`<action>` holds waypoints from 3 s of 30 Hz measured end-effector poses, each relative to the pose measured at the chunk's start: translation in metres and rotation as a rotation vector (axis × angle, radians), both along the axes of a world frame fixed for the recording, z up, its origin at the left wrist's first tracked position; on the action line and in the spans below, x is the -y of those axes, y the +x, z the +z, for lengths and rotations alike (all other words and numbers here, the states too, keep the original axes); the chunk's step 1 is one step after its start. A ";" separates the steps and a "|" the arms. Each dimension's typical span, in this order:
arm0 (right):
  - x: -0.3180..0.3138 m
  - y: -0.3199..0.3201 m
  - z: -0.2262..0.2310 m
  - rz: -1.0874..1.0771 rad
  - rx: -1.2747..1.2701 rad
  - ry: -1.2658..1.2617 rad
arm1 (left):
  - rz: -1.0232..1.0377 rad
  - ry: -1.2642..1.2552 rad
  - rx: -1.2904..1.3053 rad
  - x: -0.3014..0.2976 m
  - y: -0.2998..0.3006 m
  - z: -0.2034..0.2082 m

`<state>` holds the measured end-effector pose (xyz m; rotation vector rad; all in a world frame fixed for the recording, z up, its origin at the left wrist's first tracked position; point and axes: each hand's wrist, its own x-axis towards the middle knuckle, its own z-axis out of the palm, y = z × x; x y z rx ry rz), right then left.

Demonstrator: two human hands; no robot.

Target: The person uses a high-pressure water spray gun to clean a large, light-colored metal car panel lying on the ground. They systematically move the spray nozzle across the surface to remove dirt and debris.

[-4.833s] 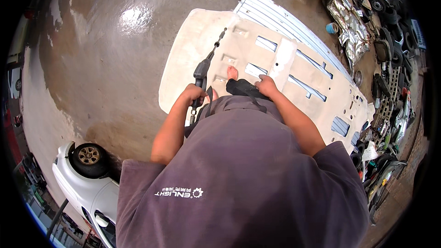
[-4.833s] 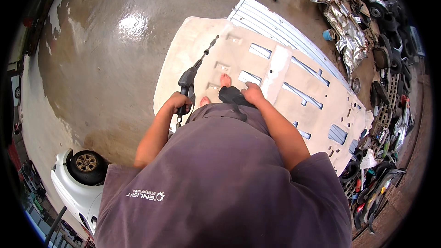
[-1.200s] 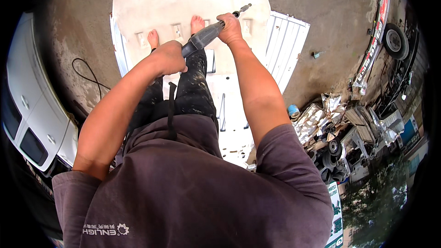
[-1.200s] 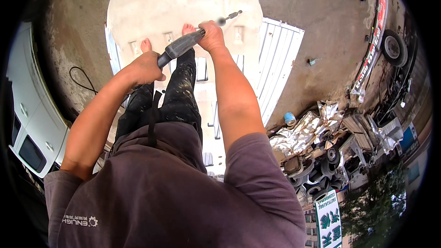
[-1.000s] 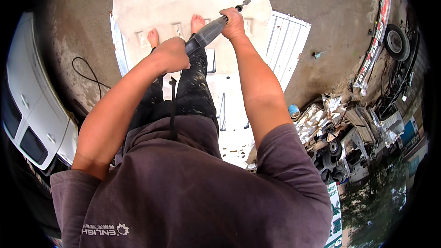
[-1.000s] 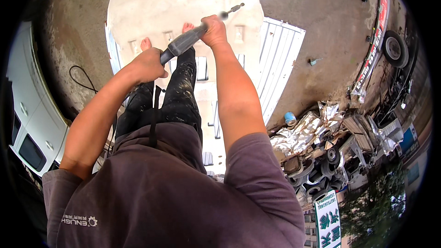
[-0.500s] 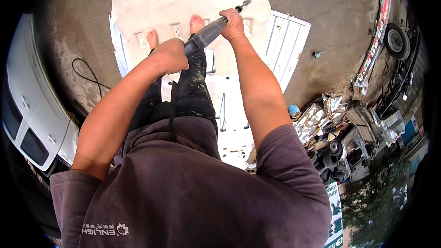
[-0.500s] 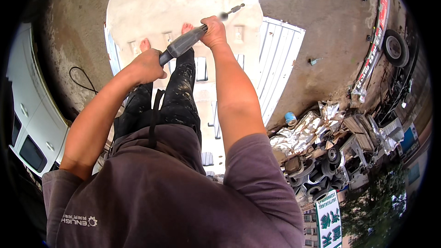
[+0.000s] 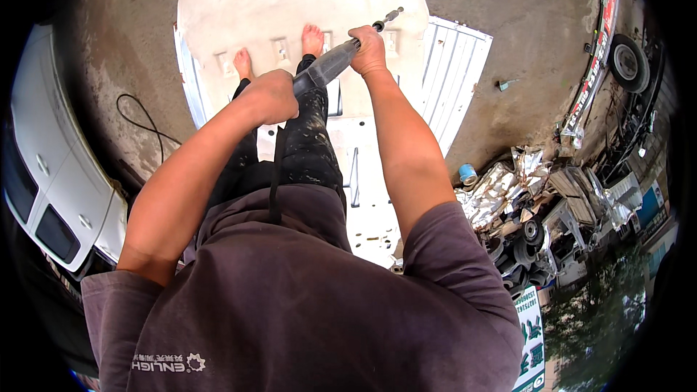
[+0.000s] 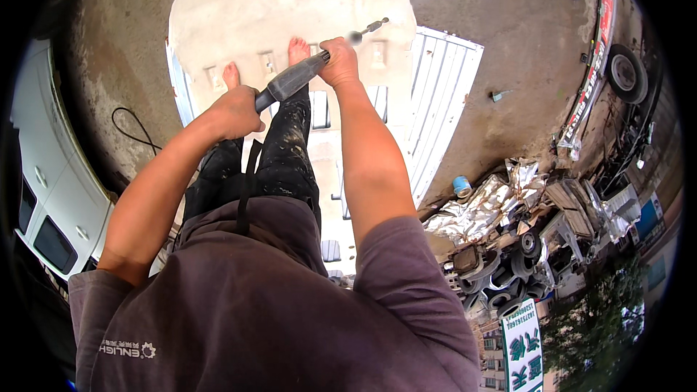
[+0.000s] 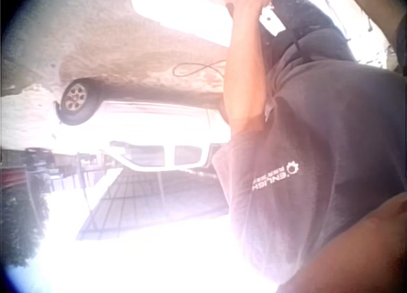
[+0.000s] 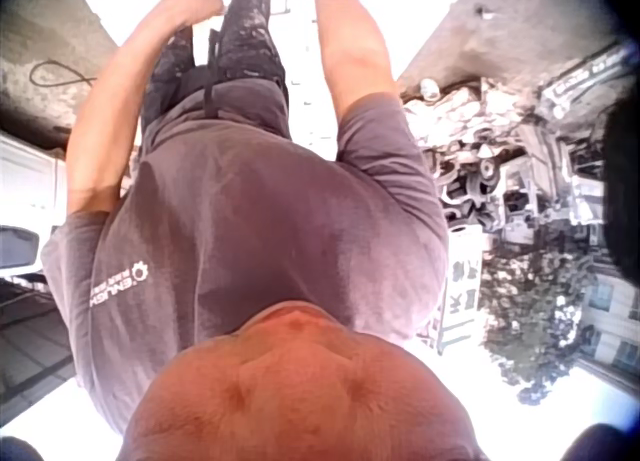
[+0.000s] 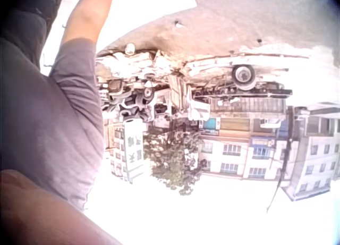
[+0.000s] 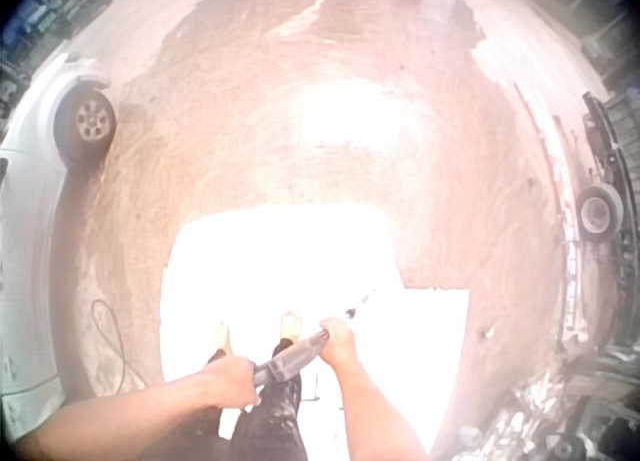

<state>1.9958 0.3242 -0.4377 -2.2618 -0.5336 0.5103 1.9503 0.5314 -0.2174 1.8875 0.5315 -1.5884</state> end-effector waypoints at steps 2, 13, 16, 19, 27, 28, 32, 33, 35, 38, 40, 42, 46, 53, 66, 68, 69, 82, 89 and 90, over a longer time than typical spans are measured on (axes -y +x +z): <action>0.006 -0.009 0.002 -0.003 -0.016 -0.029 | -0.013 -0.012 -0.032 0.001 -0.002 -0.002; -0.010 0.031 0.010 0.051 0.021 -0.068 | 0.080 0.008 0.004 -0.008 0.006 -0.009; 0.000 0.018 0.014 0.026 0.003 -0.075 | 0.050 -0.032 -0.008 -0.009 0.006 -0.006; 0.008 0.007 0.014 0.004 -0.018 -0.095 | 0.042 -0.068 -0.053 -0.005 0.008 -0.002; -0.004 0.024 0.008 0.029 0.052 -0.073 | 0.079 -0.048 0.001 -0.014 0.005 -0.010; -0.005 0.025 0.008 0.033 0.058 -0.078 | 0.065 -0.048 0.016 -0.016 0.005 -0.009; 0.002 -0.002 0.019 -0.011 0.016 -0.097 | 0.023 -0.093 -0.007 -0.018 0.003 0.003; 0.005 -0.009 0.017 -0.029 0.002 -0.095 | 0.020 -0.099 -0.009 -0.017 -0.001 0.004; 0.003 -0.014 0.015 -0.035 0.005 -0.078 | -0.003 -0.092 -0.020 -0.017 -0.006 0.003; -0.011 0.001 0.020 0.023 -0.004 -0.080 | 0.075 -0.071 -0.009 -0.023 -0.004 0.007; -0.028 0.023 0.023 0.103 0.002 -0.092 | 0.118 -0.028 0.011 -0.030 -0.002 0.005; -0.044 0.039 0.019 0.096 0.064 -0.059 | 0.135 0.006 0.034 -0.038 0.002 0.006; -0.059 0.048 0.024 0.121 0.098 -0.045 | 0.140 0.038 0.089 -0.046 -0.002 0.007; -0.047 0.008 0.014 0.066 0.010 -0.019 | 0.142 -0.012 0.010 -0.047 -0.012 0.018; -0.067 0.009 0.004 0.114 0.067 0.012 | 0.091 0.019 0.046 -0.065 -0.014 0.017; -0.070 0.008 0.003 0.108 0.047 0.031 | 0.071 0.017 0.042 -0.063 -0.015 0.018; -0.073 0.011 0.001 0.108 0.037 0.043 | 0.112 0.022 0.036 -0.065 -0.013 0.020; -0.072 -0.003 0.008 0.086 0.023 0.029 | 0.083 0.025 0.035 -0.061 -0.028 0.024; -0.103 0.039 0.007 0.163 0.100 0.140 | 0.218 0.081 0.068 -0.071 -0.018 0.021; -0.110 0.048 0.008 0.174 0.114 0.146 | 0.230 0.092 0.082 -0.074 -0.015 0.022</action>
